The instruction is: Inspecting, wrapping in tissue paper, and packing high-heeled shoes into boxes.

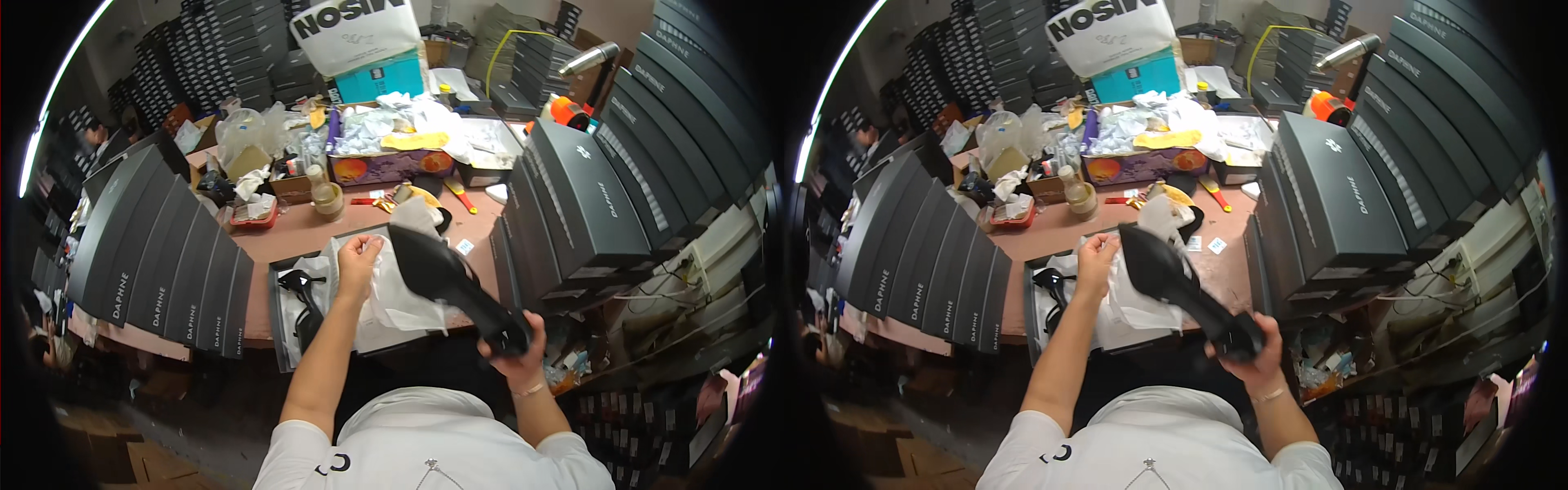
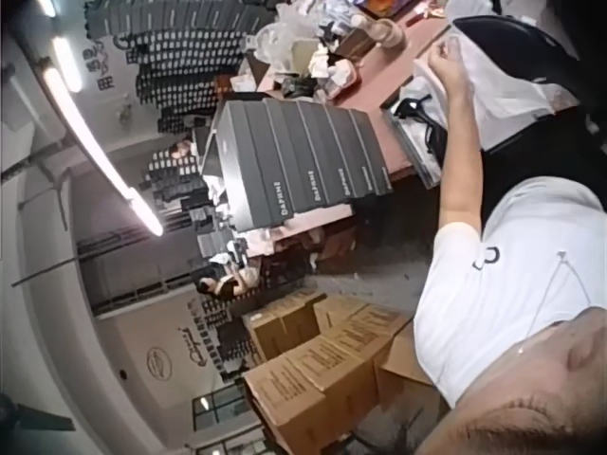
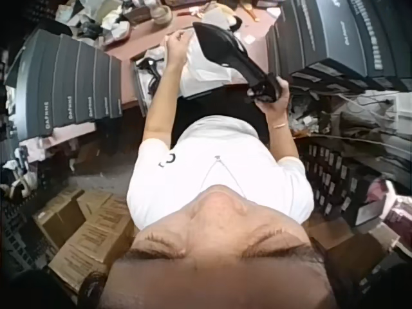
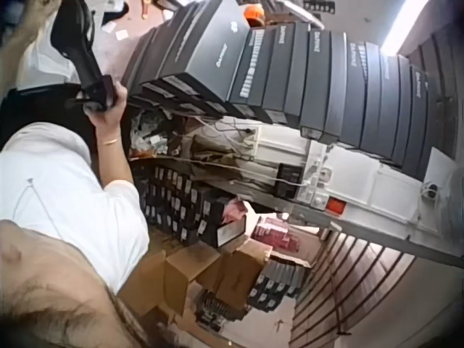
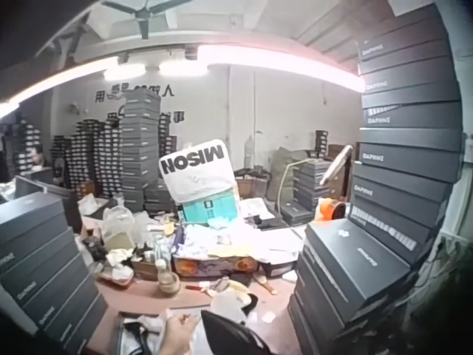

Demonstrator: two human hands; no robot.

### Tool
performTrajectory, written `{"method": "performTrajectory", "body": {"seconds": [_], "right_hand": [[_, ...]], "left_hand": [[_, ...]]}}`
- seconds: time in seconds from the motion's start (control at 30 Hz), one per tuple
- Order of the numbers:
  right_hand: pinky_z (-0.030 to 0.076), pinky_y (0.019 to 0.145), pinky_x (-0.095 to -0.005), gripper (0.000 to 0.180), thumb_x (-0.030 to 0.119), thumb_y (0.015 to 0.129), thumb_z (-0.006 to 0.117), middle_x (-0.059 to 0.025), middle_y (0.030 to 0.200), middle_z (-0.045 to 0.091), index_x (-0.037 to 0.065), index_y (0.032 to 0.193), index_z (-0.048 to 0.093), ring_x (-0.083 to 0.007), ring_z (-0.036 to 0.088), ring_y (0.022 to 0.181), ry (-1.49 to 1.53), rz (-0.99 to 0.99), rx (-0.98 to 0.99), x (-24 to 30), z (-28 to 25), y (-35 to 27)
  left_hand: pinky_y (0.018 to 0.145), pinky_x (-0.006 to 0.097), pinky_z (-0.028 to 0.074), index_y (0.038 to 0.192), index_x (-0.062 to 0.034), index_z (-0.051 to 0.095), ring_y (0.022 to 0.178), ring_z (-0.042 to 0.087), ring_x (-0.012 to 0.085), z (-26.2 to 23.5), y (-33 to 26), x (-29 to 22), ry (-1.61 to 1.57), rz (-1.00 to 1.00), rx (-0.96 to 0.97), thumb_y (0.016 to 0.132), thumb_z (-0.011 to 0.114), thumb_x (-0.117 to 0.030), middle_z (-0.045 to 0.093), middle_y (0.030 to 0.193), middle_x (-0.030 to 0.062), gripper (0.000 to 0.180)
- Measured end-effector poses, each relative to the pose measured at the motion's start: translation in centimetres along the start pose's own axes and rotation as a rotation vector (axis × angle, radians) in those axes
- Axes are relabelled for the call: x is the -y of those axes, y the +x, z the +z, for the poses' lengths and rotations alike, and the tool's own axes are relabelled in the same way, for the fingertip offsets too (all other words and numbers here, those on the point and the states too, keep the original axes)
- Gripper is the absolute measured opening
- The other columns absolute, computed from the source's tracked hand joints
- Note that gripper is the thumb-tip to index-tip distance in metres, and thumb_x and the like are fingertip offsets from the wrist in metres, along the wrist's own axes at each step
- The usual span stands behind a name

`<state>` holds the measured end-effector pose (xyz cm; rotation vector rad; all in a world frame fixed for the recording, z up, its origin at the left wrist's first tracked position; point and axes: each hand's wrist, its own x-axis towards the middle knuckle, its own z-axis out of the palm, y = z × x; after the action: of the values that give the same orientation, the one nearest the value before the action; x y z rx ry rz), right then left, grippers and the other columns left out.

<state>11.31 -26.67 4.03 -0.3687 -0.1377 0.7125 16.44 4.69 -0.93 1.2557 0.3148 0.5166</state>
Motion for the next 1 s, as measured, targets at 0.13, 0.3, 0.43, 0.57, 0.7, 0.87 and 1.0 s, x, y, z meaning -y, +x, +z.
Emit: {"method": "performTrajectory", "body": {"seconds": [0.13, 0.3, 0.43, 0.57, 0.7, 0.87, 1.0], "right_hand": [[0.06, 0.067, -0.0375, 0.059, 0.04, 0.092, 0.044, -0.0249, 0.109, 0.063, -0.006, 0.127, 0.05, -0.0374, 0.067, 0.087, -0.164, 0.255, 0.173, 0.9, 2.8, -0.9], [0.054, 0.09, -0.0426, 0.042, 0.024, 0.097, 0.046, -0.0162, 0.12, 0.058, -0.001, 0.13, 0.046, -0.0302, 0.06, 0.108, -0.04, 0.233, -0.195, -6.5, 6.4, 4.5], [0.049, 0.087, -0.033, 0.031, 0.015, 0.093, 0.055, -0.0046, 0.113, 0.058, 0.003, 0.122, 0.052, -0.0163, 0.056, 0.105, -0.363, 0.052, -0.149, -13.8, 2.3, 9.2], [0.049, 0.085, -0.0327, 0.03, 0.018, 0.092, 0.057, -0.006, 0.11, 0.06, 0.005, 0.119, 0.055, -0.0166, 0.057, 0.101, -0.079, 0.201, -0.153, -13.7, 3.8, 10.9], [0.044, 0.095, -0.0363, 0.039, 0.02, 0.089, 0.06, -0.0122, 0.119, 0.06, 0.003, 0.124, 0.055, -0.0205, 0.057, 0.109, -1.935, -0.266, 0.273, -11.7, 8.4, 11.6], [0.035, 0.105, -0.0355, 0.049, 0.02, 0.088, 0.061, -0.0148, 0.13, 0.054, 0.001, 0.132, 0.05, -0.0259, 0.049, 0.12, -1.097, -0.018, 0.142, -16.0, 2.9, 14.3], [0.034, 0.105, -0.0366, 0.041, 0.02, 0.092, 0.055, -0.0162, 0.124, 0.056, 0.003, 0.129, 0.053, -0.0284, 0.049, 0.12, -1.417, 0.133, 0.185, -14.6, 9.5, 11.4]], "left_hand": [[0.058, 0.019, 0.041, 0.089, -0.0021, 0.065, 0.064, 0.049, 0.0027, 0.3, -1.8, -5.9, -0.081, 0.147, -0.083, 0.085, 0.068, -0.01, 0.061, 0.075, -0.0018, 0.009], [0.048, 0.025, 0.034, 0.092, -0.0026, 0.069, 0.052, 0.041, 0.007, -0.9, -11.7, -10.5, 0.475, 0.46, 0.04, 0.082, 0.069, -0.009, 0.057, 0.065, 0.0009, 0.012], [0.045, 0.029, 0.04, 0.098, -0.0054, 0.068, 0.049, 0.051, 0.0176, -1.5, -16.3, -9.0, 0.671, 0.693, 0.098, 0.079, 0.068, -0.005, 0.057, 0.068, 0.0061, 0.019], [0.047, 0.029, 0.043, 0.099, -0.006, 0.066, 0.05, 0.054, 0.0182, -2.6, -17.6, -5.7, 0.583, 0.591, 0.13, 0.079, 0.068, -0.004, 0.058, 0.069, 0.0068, 0.02], [0.052, 0.032, 0.046, 0.1, -0.0029, 0.065, 0.058, 0.057, 0.0227, -2.6, -18.6, -6.6, 0.561, 0.887, 0.408, 0.077, 0.069, -0.003, 0.06, 0.074, 0.0077, 0.023], [0.057, 0.034, 0.048, 0.101, -0.0002, 0.065, 0.067, 0.061, 0.027, -3.4, -18.7, -5.0, 0.536, 0.729, 0.768, 0.075, 0.073, -0.007, 0.061, 0.077, 0.0092, 0.028], [0.1, 0.039, 0.038, 0.143, -0.0088, 0.032, 0.12, 0.047, 0.0248, -7.4, -19.1, -6.5, 0.012, 0.109, -0.184, 0.083, 0.069, -0.045, 0.047, 0.136, 0.0123, 0.079]]}}
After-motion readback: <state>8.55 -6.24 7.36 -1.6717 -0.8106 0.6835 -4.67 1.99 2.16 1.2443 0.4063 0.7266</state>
